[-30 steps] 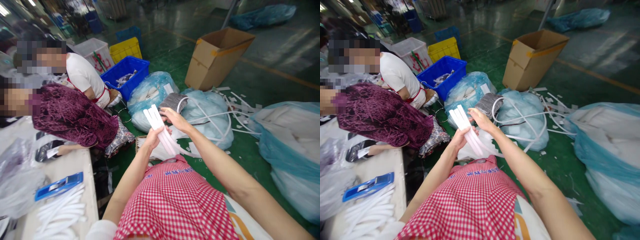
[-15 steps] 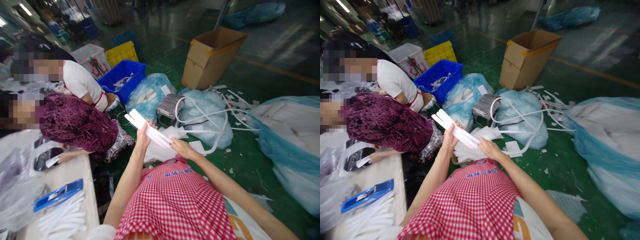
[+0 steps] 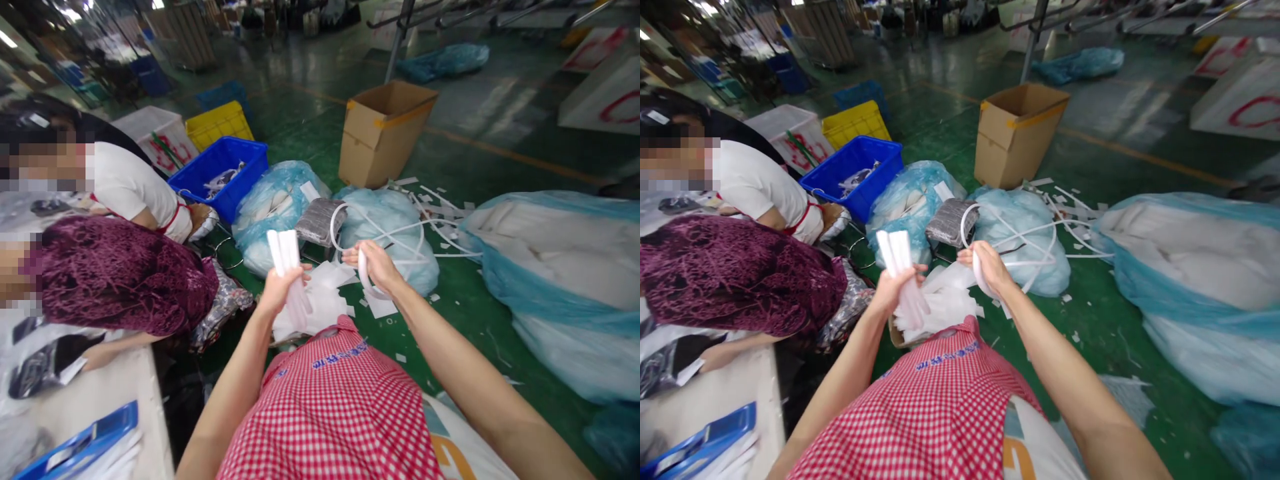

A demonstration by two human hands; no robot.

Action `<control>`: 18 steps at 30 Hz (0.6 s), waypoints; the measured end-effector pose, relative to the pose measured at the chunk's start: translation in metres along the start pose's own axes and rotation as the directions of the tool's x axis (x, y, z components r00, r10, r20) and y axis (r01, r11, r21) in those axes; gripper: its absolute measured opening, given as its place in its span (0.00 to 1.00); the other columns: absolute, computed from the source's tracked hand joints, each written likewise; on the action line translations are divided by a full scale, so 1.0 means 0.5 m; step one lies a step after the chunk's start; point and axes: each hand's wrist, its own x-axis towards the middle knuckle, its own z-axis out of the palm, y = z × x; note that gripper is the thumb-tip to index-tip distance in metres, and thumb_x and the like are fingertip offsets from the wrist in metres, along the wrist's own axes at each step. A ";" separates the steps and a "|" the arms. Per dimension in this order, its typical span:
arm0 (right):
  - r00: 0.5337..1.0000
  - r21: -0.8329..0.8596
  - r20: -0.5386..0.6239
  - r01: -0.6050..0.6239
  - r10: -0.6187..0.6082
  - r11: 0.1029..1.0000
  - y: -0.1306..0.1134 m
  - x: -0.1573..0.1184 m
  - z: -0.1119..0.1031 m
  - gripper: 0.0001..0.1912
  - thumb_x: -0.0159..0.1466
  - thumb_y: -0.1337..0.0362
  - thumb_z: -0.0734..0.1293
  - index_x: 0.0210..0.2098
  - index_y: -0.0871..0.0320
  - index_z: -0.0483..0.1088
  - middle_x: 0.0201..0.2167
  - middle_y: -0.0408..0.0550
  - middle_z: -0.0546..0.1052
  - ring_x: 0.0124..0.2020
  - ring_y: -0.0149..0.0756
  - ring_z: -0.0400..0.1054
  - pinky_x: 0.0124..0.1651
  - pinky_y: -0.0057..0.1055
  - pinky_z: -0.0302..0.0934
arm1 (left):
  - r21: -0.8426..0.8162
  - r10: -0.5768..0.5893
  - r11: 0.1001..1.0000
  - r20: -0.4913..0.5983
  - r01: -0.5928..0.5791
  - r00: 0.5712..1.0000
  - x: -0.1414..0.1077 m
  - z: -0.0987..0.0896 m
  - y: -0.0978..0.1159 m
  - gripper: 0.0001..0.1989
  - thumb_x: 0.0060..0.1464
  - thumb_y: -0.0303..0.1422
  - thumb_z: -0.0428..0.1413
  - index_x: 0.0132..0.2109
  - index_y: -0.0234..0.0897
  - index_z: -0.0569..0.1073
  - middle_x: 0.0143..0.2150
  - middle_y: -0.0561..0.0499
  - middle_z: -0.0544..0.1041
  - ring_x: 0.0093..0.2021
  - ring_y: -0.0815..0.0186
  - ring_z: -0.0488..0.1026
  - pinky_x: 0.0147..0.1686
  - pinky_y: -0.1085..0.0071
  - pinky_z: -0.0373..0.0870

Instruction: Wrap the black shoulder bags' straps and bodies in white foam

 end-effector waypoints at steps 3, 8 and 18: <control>0.974 0.227 0.135 0.146 -0.180 0.963 -0.060 0.018 0.072 0.20 0.58 0.44 0.69 0.35 0.52 0.63 0.37 0.47 0.80 0.43 0.43 0.75 0.54 0.45 0.66 | 0.052 -0.104 0.994 0.134 0.098 0.986 0.018 0.077 -0.053 0.25 0.38 0.39 0.71 0.43 0.30 0.79 0.48 0.37 0.80 0.43 0.52 0.78 0.35 0.65 0.73; 0.958 0.245 0.165 0.193 -0.237 0.950 -0.105 0.039 0.128 0.21 0.58 0.42 0.70 0.37 0.51 0.64 0.41 0.48 0.81 0.47 0.47 0.75 0.56 0.48 0.65 | -0.047 0.000 0.999 0.119 0.005 0.993 0.035 0.134 -0.084 0.25 0.36 0.41 0.71 0.41 0.30 0.80 0.39 0.41 0.82 0.41 0.52 0.78 0.38 0.62 0.73; 0.965 0.011 0.169 0.203 -0.201 0.979 -0.077 0.049 0.153 0.18 0.62 0.45 0.64 0.37 0.54 0.65 0.33 0.42 0.74 0.35 0.36 0.69 0.40 0.31 0.64 | -0.076 0.066 0.995 0.008 -0.066 0.998 0.043 0.122 -0.069 0.24 0.34 0.38 0.71 0.39 0.30 0.77 0.28 0.51 0.76 0.26 0.68 0.69 0.31 0.67 0.69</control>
